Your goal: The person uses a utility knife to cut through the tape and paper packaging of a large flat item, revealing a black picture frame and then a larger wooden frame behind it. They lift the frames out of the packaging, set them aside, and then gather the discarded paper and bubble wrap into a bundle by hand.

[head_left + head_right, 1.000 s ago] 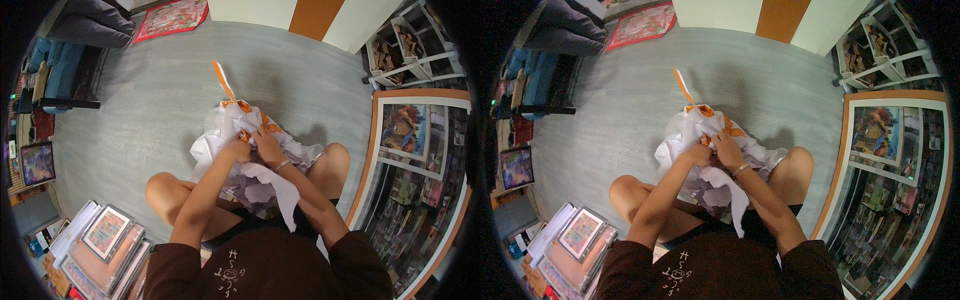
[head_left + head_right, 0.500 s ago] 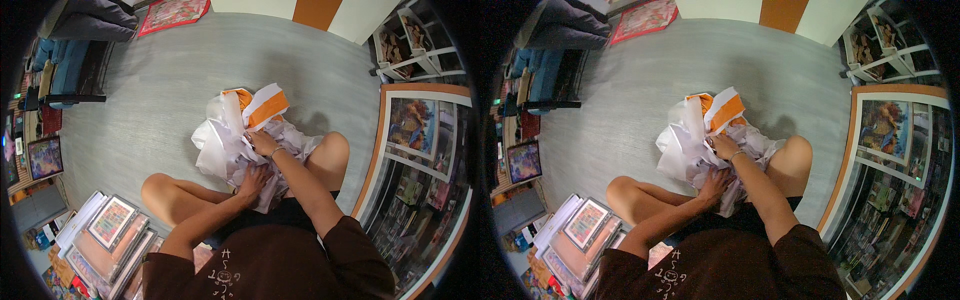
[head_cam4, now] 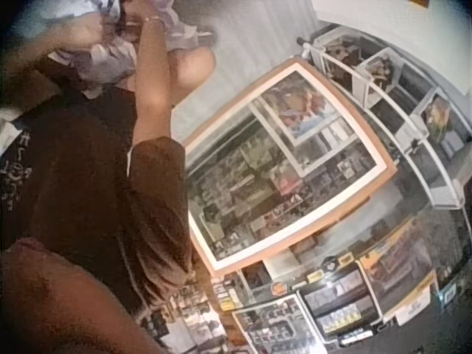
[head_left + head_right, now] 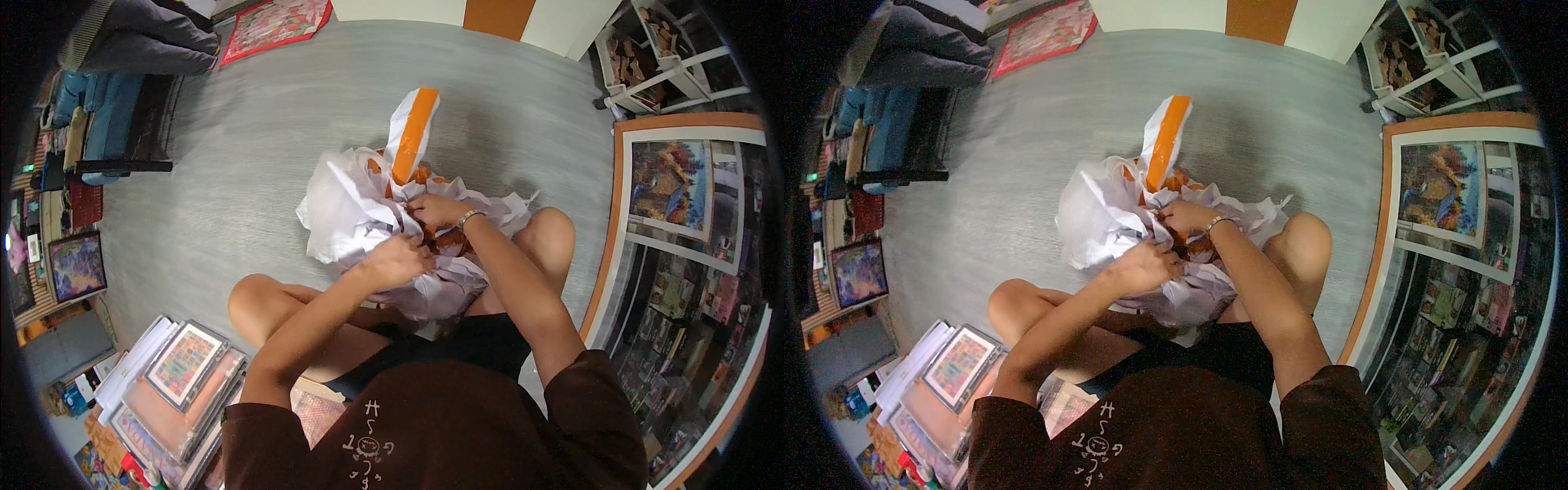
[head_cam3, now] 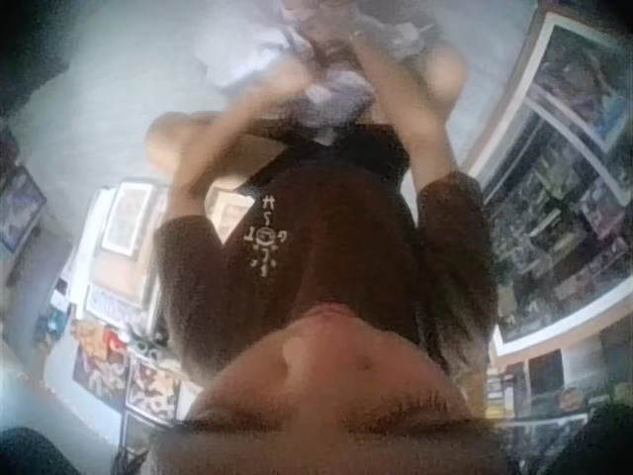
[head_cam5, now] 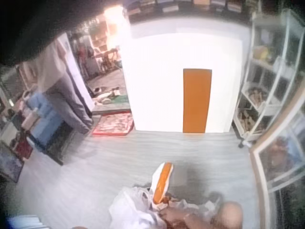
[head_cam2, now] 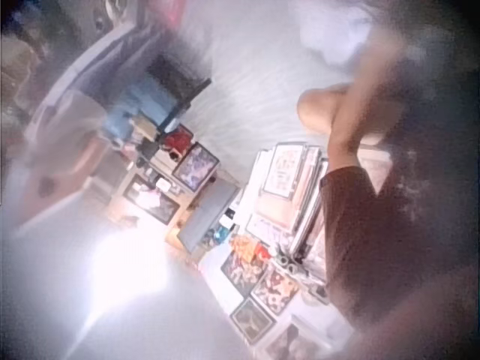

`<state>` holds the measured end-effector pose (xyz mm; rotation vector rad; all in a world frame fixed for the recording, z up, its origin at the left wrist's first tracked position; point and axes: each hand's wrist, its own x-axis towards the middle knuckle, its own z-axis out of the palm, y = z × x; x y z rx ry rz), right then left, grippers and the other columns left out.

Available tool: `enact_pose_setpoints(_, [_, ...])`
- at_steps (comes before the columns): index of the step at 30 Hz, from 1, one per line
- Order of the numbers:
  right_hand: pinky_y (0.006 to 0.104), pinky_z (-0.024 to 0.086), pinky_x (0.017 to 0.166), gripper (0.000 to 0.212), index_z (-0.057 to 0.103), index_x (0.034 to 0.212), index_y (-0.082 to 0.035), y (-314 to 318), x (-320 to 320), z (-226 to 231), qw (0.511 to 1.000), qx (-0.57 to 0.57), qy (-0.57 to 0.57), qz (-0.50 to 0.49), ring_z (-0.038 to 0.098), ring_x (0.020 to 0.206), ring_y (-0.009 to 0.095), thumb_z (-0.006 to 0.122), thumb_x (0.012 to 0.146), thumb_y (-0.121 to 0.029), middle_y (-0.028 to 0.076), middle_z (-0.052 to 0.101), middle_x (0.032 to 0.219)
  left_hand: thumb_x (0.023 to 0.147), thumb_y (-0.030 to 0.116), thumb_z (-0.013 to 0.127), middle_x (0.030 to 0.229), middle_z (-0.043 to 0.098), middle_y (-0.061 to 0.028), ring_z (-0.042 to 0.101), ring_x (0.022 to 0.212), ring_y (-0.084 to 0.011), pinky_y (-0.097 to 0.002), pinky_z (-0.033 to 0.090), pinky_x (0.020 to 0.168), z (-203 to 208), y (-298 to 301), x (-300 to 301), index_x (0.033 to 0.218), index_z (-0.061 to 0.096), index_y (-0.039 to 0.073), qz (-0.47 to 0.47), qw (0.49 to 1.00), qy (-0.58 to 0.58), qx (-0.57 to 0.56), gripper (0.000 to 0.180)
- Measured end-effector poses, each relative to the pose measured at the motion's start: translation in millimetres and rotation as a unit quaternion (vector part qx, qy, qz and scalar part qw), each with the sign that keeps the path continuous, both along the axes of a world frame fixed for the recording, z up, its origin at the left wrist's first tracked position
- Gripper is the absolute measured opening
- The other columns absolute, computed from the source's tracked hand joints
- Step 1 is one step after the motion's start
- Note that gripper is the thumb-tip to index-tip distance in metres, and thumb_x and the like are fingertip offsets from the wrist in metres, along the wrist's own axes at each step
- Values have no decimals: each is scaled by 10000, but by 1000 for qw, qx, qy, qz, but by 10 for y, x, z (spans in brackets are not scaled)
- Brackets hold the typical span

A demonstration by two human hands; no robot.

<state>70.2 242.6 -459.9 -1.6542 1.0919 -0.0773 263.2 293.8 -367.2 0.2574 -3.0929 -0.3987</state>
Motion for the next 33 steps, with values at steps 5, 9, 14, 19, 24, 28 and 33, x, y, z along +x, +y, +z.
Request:
enact_pose_setpoints(5, [478,529,887,312,734,1049,-19,137,-51,189,999,-38,7,18,694,1010,401,584,877,-232,242,725,1080,783,201,652,1083,644,-26,566,1154,-244,-431,438,1010,246,-315,-69,930,753,193,39,999,-37,-4,178])
enact_pose_setpoints(9, [488,524,908,306,732,1049,12,180,-73,174,1000,-9,11,17,693,1028,401,578,874,-186,273,715,1081,723,126,686,1246,609,-74,484,1298,-317,-547,390,1061,104,-533,0,991,770,170,126,992,15,-20,284])
enact_pose_setpoints(14, [495,525,893,276,724,1008,33,20,-120,349,984,-34,134,114,704,996,388,524,898,-122,252,725,1048,698,43,668,1357,587,-171,536,1263,-412,-544,424,1067,-304,-632,47,1153,708,79,224,943,-87,231,458])
enact_pose_setpoints(19, [479,482,979,385,641,1220,-36,190,-410,1129,979,-121,86,-139,619,1149,400,605,952,-311,236,669,1195,743,69,651,1154,672,-219,610,1121,-425,-490,493,982,-607,-835,102,1224,672,49,255,922,-56,286,482])
enact_pose_setpoints(24, [590,333,1134,885,485,1474,-100,749,-360,1381,894,-369,202,-154,400,1379,475,761,789,-587,233,402,1536,856,211,680,1170,710,-208,681,1081,-350,-415,513,954,-742,-1141,72,1262,679,84,330,814,-69,474,425])
enact_pose_setpoints(28, [630,308,1141,959,471,1478,-81,583,-112,740,853,-443,275,-33,414,1356,466,729,761,-663,226,422,1505,860,242,686,1013,740,-218,711,934,-273,-396,537,863,-1010,-1085,78,1249,653,-7,346,786,32,511,463])
enact_pose_setpoints(33, [572,371,1098,789,607,1278,-23,224,-12,252,891,-365,270,-12,532,1167,364,660,818,-662,153,590,1242,834,129,612,813,689,-169,664,753,-262,-389,528,711,-1431,-1208,57,1248,604,-50,355,780,-72,511,451])
